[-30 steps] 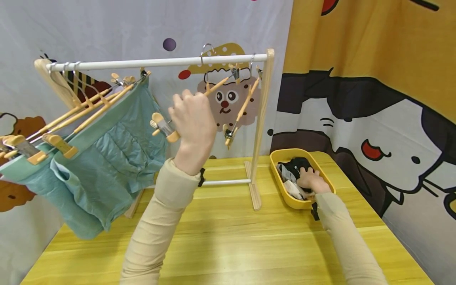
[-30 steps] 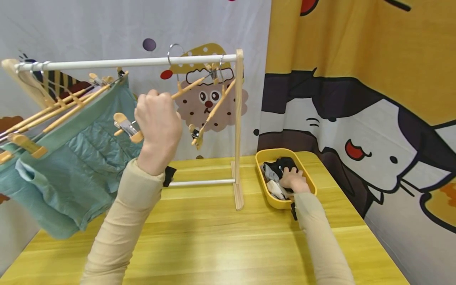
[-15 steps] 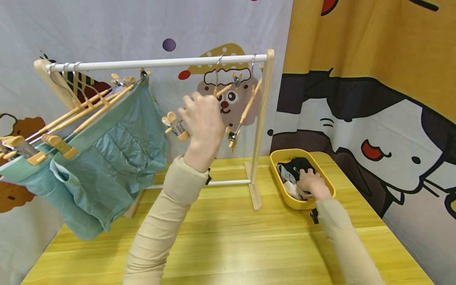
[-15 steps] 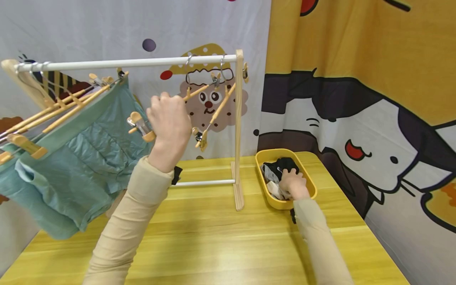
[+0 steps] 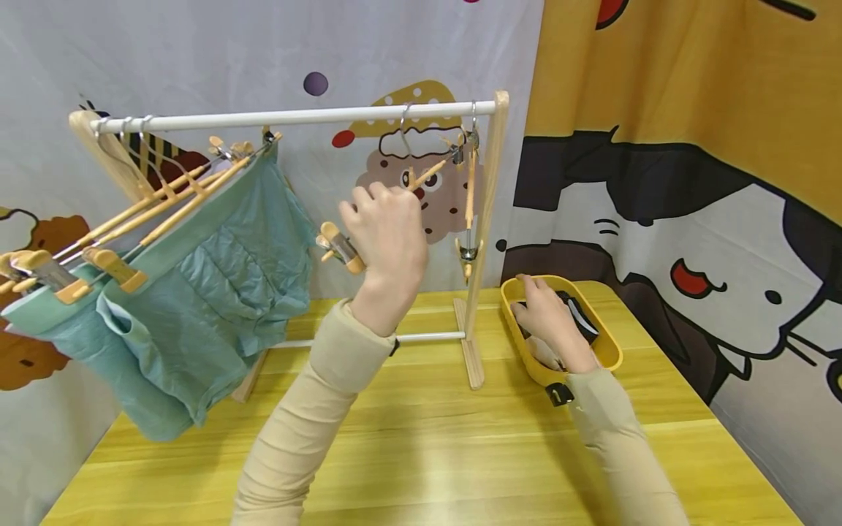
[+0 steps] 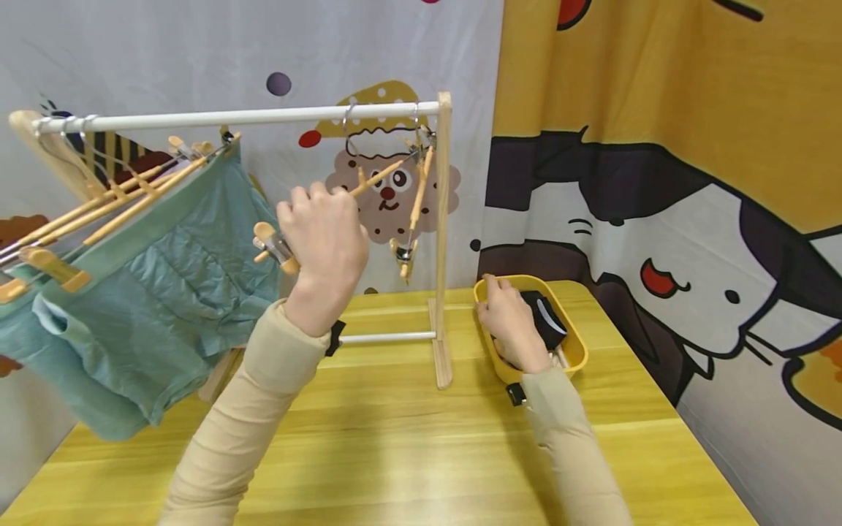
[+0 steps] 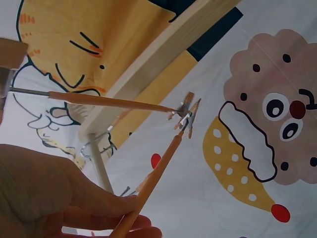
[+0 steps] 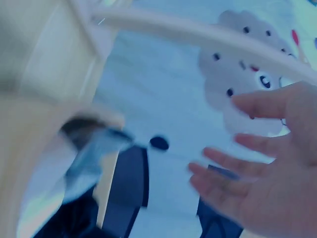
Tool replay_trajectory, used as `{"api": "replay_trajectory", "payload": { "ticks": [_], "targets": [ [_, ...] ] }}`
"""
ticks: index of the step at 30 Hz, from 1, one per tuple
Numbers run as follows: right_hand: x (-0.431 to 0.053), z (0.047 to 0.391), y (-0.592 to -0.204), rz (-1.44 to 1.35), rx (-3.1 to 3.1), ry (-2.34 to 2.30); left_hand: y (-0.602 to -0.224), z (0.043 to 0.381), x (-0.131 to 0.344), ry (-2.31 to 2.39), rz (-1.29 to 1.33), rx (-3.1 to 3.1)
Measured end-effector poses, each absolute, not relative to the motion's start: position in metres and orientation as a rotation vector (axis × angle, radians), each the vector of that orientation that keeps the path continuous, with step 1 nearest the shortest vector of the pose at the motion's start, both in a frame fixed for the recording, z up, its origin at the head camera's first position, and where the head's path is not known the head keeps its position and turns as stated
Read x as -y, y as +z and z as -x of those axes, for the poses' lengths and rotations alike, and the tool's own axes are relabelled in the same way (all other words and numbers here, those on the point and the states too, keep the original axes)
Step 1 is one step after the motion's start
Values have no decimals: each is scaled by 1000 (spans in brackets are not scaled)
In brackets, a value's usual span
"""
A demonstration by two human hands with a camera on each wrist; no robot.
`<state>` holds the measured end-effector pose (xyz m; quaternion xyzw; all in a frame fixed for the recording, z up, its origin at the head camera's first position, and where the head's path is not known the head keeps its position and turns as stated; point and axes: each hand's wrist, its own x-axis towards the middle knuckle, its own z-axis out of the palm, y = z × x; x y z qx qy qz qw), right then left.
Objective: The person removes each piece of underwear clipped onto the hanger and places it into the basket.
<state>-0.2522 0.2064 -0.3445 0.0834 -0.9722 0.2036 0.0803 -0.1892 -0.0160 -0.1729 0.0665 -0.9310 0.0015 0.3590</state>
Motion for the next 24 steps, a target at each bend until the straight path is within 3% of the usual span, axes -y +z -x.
{"api": "replay_trajectory", "payload": {
  "ticks": [7, 24],
  "targets": [
    [-180, 267, -339, -489, 2693, 978, -176, 177, 8, 91, -179, 2384],
    [-149, 277, -351, -498, 2501, 1163, -186, 142, 17, -65, 106, 1926]
  ]
}}
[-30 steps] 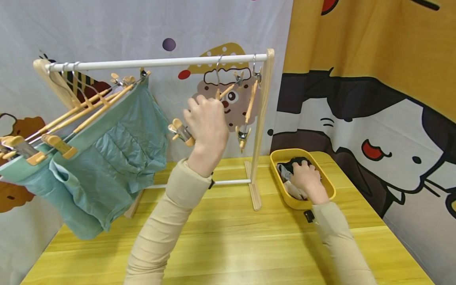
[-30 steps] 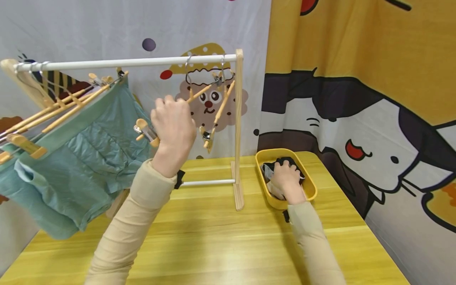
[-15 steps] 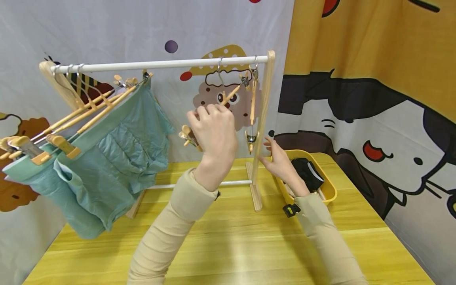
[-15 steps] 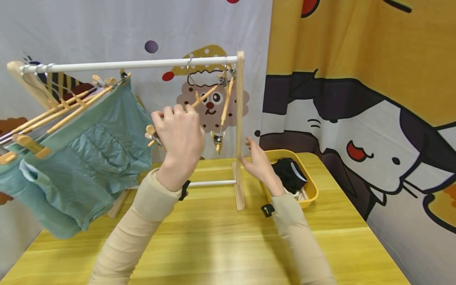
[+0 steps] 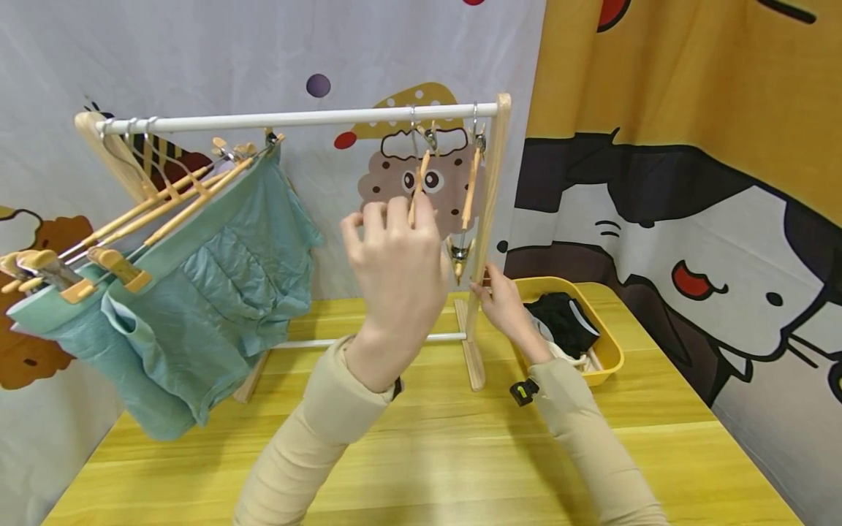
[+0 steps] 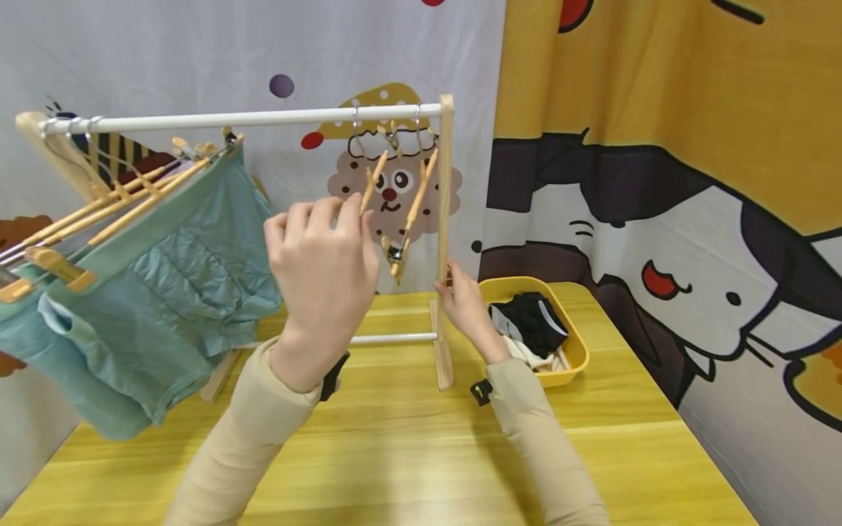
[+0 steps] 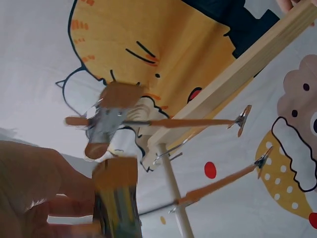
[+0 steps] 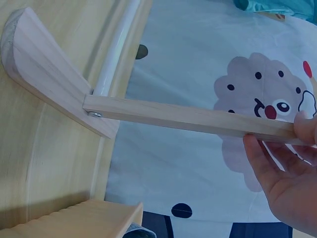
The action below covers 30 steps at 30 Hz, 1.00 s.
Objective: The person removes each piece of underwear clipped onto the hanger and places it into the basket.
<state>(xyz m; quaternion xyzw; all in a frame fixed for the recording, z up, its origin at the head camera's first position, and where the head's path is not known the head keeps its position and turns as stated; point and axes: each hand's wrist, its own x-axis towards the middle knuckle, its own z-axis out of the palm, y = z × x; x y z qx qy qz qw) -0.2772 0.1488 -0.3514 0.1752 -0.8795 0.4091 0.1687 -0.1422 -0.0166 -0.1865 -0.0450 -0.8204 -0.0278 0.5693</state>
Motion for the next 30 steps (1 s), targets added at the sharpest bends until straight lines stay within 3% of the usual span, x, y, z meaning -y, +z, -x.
{"api": "replay_trajectory", "payload": {
  "ticks": [19, 30],
  "targets": [
    [-148, 280, -356, -487, 2474, 1093, -167, 147, 89, -416, -28, 1862],
    [-149, 280, -357, -487, 2469, 1092, -172, 185, 151, -475, -409, 2003]
  ]
}}
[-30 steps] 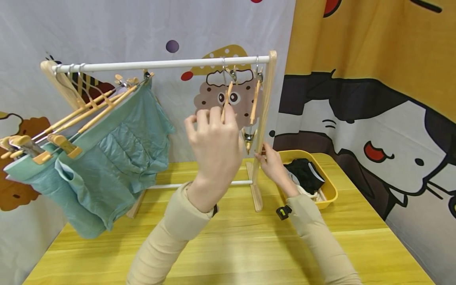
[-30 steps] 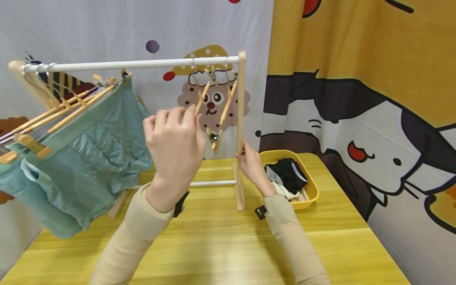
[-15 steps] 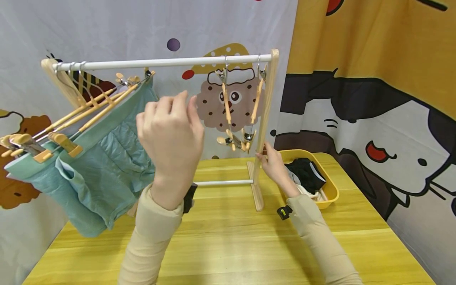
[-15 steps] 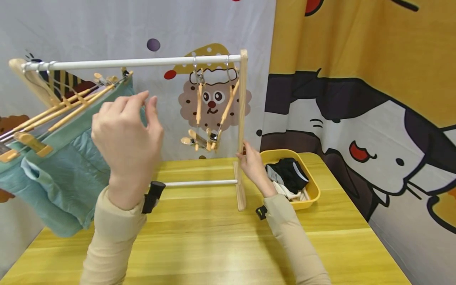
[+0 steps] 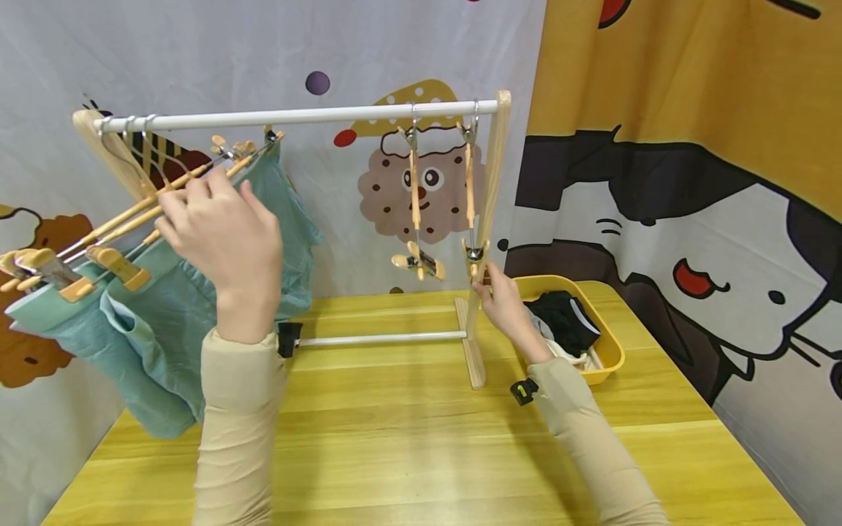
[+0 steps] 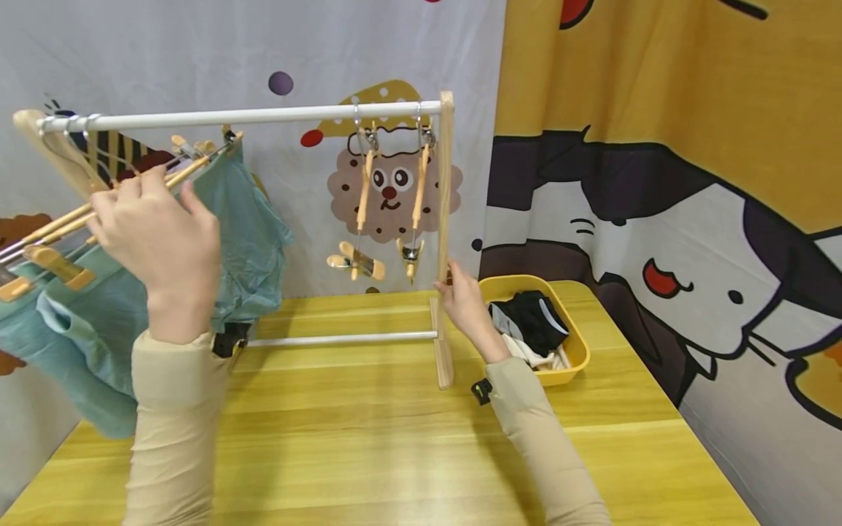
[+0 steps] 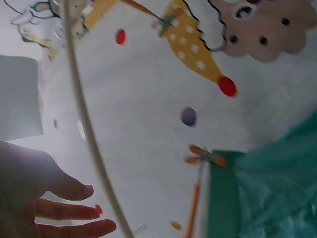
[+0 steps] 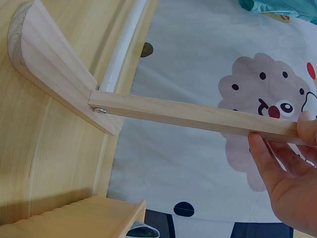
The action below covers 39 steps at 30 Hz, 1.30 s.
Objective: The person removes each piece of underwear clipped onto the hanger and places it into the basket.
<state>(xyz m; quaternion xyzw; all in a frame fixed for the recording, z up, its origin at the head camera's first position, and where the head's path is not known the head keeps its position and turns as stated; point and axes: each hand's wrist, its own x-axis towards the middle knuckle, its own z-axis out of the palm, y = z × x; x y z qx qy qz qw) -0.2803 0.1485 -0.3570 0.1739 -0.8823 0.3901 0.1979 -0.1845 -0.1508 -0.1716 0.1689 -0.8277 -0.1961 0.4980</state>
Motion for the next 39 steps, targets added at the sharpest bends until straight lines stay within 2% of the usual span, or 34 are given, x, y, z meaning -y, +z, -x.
{"api": "replay_trajectory", "payload": {
  "ticks": [7, 18, 25, 39],
  "targets": [
    [-148, 277, -358, -512, 2379, 1016, -172, 202, 185, -474, -642, 2123],
    [-149, 279, -357, -452, 2474, 1027, -170, 212, 203, -420, -767, 2331],
    [-149, 279, -357, -477, 2463, 1076, -172, 220, 210, -460, -764, 2285],
    [-150, 278, -358, -510, 2458, 1100, -179, 219, 208, -510, -541, 2066]
  ]
}}
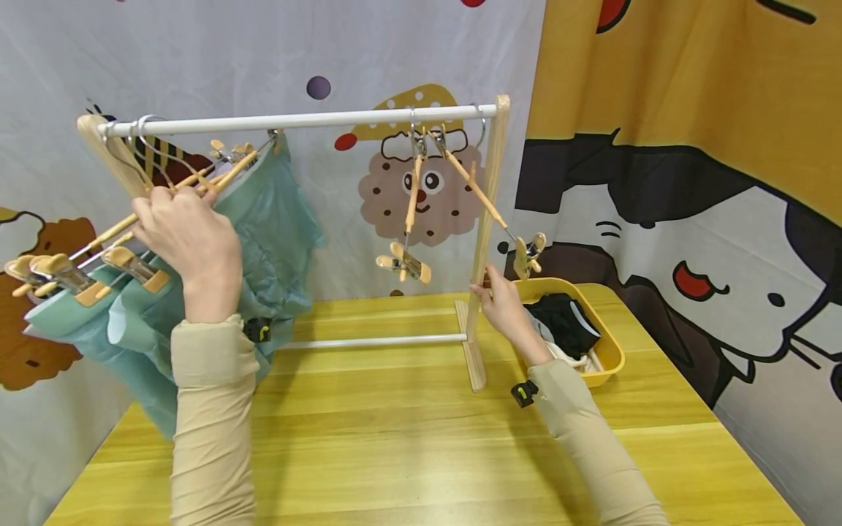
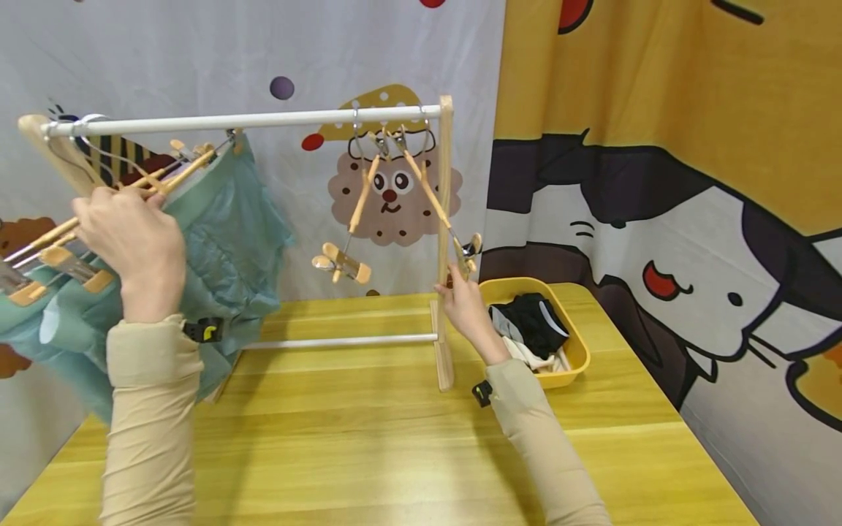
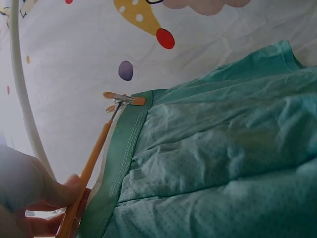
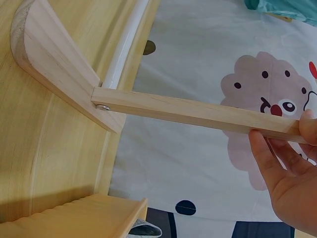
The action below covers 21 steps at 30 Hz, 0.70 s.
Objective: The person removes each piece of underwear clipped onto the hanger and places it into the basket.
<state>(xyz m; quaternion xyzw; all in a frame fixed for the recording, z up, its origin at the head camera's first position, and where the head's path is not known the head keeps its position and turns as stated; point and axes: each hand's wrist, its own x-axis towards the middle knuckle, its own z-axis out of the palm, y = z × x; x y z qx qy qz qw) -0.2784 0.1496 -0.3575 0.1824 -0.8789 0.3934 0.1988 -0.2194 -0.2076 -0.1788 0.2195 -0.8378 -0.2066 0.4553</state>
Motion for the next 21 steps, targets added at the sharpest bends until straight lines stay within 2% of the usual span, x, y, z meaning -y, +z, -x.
{"api": "replay_trajectory", "payload": {
  "ticks": [21],
  "targets": [
    [-149, 278, -357, -495, 2465, 1101, -180, 201, 183, -447, -368, 1981]
  ]
}}
